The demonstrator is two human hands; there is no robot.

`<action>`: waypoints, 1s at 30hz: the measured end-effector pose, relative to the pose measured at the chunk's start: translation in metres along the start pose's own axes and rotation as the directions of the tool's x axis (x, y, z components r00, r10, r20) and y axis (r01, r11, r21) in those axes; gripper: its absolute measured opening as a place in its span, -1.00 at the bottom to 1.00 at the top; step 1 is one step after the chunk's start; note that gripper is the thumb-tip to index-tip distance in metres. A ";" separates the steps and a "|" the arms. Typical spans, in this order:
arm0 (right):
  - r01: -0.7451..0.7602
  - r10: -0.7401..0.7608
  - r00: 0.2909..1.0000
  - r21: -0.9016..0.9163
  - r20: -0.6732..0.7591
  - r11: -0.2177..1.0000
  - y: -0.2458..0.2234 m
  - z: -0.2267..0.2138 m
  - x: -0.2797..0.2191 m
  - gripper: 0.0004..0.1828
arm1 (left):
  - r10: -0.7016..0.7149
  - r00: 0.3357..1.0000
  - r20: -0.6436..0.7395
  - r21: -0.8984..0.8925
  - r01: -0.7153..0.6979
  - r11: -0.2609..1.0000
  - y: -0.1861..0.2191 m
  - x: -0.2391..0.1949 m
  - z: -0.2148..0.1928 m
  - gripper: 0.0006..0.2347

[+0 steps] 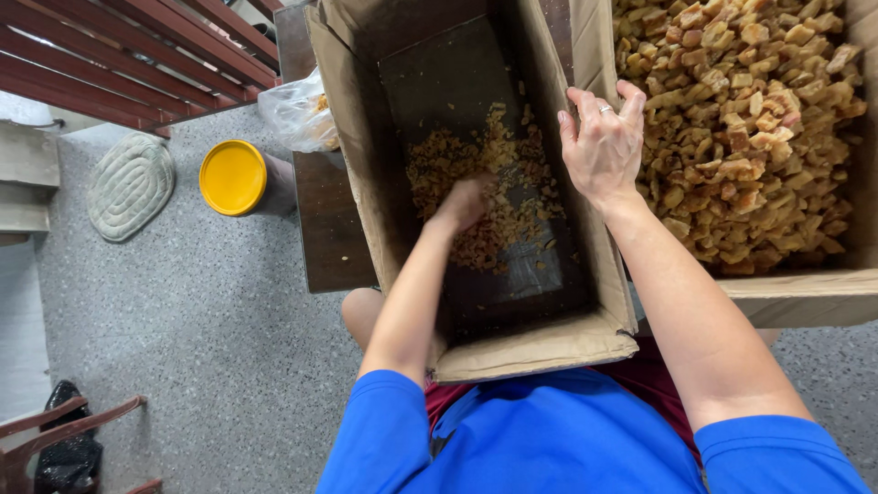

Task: The person sorts through small fried food pieces in a cardboard box by hand, picking up individual pieces and moving others aside.

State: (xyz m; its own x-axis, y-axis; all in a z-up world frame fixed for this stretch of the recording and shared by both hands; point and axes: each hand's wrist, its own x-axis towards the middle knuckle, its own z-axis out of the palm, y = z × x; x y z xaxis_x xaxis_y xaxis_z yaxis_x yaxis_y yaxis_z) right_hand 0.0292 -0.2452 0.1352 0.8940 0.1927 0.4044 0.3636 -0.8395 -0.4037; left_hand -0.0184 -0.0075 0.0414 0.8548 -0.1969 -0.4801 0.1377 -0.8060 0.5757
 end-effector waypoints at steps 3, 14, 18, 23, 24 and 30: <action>0.015 -0.015 1.000 -0.001 -0.017 1.000 0.001 0.001 0.000 -0.72 | -0.108 0.993 0.039 -0.166 0.113 0.980 -0.002 -0.015 -0.031 -0.50; 0.019 -0.019 1.000 0.004 -0.018 1.000 0.000 0.003 -0.002 -0.71 | -0.052 0.934 -0.355 -0.012 0.052 0.999 -0.004 0.009 -0.007 -0.75; 0.012 -0.012 1.000 -0.008 -0.013 1.000 0.001 0.002 -0.002 -0.68 | 0.053 0.958 -0.283 -0.141 -0.097 0.985 0.021 0.052 0.038 -0.75; 0.011 -0.011 1.000 -0.036 -0.003 0.999 0.003 0.004 0.000 -0.67 | 0.147 0.918 -0.368 0.339 -0.015 0.941 0.031 0.082 0.070 -0.76; 0.012 -0.011 1.000 -0.044 0.003 0.999 0.004 0.004 0.002 -0.67 | 0.165 0.908 -0.386 0.341 -0.025 0.940 0.029 0.084 0.073 -0.77; 0.003 -0.003 1.000 -0.019 0.009 1.000 0.002 0.003 0.001 -0.68 | -0.107 0.982 -0.158 -0.435 0.028 0.900 -0.009 0.063 0.042 -0.82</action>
State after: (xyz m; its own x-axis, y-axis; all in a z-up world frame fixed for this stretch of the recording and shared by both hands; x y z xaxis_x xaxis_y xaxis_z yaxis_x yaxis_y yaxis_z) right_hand 0.0317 -0.2450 0.1324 0.8953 0.1999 0.3982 0.3614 -0.8484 -0.3867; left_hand 0.0132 -0.0361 -0.0214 0.9035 -0.0192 -0.4281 0.3652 -0.4884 0.7925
